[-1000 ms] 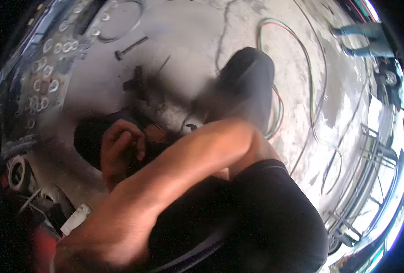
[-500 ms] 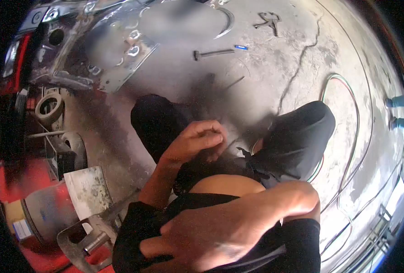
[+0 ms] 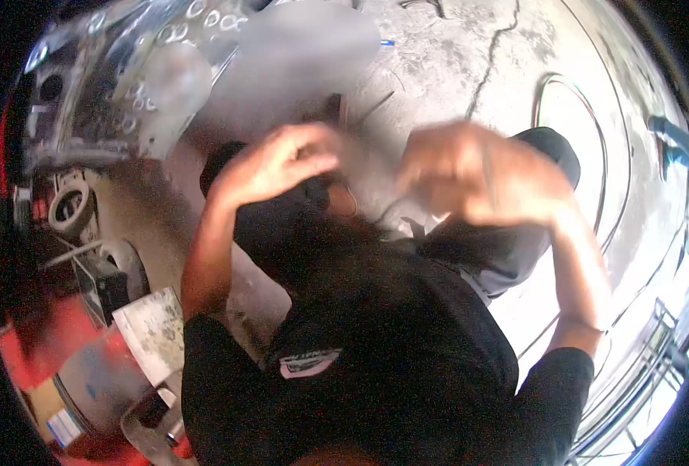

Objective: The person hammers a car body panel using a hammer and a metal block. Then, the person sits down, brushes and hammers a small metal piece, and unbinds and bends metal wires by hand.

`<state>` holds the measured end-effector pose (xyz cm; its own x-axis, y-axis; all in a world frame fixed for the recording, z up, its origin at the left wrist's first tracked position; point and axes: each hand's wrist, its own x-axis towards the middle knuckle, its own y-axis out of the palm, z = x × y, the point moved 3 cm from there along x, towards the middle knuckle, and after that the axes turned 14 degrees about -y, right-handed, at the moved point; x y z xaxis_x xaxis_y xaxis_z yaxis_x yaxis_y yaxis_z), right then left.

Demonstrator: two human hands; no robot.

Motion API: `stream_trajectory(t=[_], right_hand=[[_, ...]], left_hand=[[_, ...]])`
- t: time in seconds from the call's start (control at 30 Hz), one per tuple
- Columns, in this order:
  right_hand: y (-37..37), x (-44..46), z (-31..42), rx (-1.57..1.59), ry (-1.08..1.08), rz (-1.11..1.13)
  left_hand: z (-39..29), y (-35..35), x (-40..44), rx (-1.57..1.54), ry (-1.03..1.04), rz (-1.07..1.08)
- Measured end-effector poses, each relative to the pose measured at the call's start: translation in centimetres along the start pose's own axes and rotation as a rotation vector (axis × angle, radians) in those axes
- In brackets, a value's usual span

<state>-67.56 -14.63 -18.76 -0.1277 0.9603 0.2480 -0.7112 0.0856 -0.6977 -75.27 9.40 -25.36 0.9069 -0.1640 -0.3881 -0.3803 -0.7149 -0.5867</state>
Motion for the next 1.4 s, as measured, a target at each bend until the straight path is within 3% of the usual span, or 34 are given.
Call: stream_trajectory(t=[0.1, 0.17, 0.37, 0.43, 0.5, 0.63, 0.7, 0.8, 0.9, 1.0, 1.1, 1.17, 1.27, 1.4], right_hand=[[-2.9, -2.5, -7.3, -0.359, 0.318, -0.046], [-4.8, -3.7, -11.6, -0.332, 0.486, -0.055], [-6.3, -6.5, -22.1, -0.420, 0.602, -0.170], [-6.0, -7.0, -21.5, -0.350, 0.727, 0.064], [-5.9, -6.5, -19.6, -0.380, 0.595, -0.009], [-8.0, -6.7, -18.9, -0.292, 0.748, -0.069], [-8.1, -7.2, -19.6, -0.248, 0.805, -0.048], [-8.0, -8.3, -20.5, -0.172, 0.774, -0.017], [-8.7, -7.7, -21.1, -0.062, 0.752, 0.037], [-9.1, -7.6, -21.9, 0.042, 0.658, 0.031], [-9.2, -7.8, -21.9, 0.116, 0.659, 0.101], [-8.9, -7.9, -21.3, 0.159, 0.677, 0.057], [-8.6, -7.9, -20.3, 0.032, 0.654, -0.004], [-8.1, -8.7, -19.6, -0.023, 0.645, -0.087]], left_hand=[[3.0, -3.3, 5.4, 0.124, -0.043, 0.020], [5.0, -4.6, 9.7, 0.229, -0.157, 0.009], [17.7, -3.7, 25.2, 0.665, -0.385, -0.073], [22.1, -2.7, 30.3, 0.654, -0.400, -0.135], [23.6, -2.6, 34.7, 0.597, -0.416, -0.157], [27.6, -3.1, 44.1, 0.567, -0.539, -0.257], [30.3, -4.1, 48.4, 0.512, -0.569, -0.436], [34.3, -5.6, 53.7, 0.517, -0.569, -0.559], [40.5, -5.2, 56.9, 0.446, -0.612, -0.666], [39.6, -4.3, 55.0, 0.622, -0.537, -0.558], [34.8, -3.8, 53.0, 0.735, -0.707, -0.385], [35.2, -2.8, 52.1, 0.704, -0.666, -0.466], [42.2, -1.0, 53.9, 0.634, -0.679, -0.451], [35.9, -0.3, 50.0, 0.692, -0.524, -0.395]])
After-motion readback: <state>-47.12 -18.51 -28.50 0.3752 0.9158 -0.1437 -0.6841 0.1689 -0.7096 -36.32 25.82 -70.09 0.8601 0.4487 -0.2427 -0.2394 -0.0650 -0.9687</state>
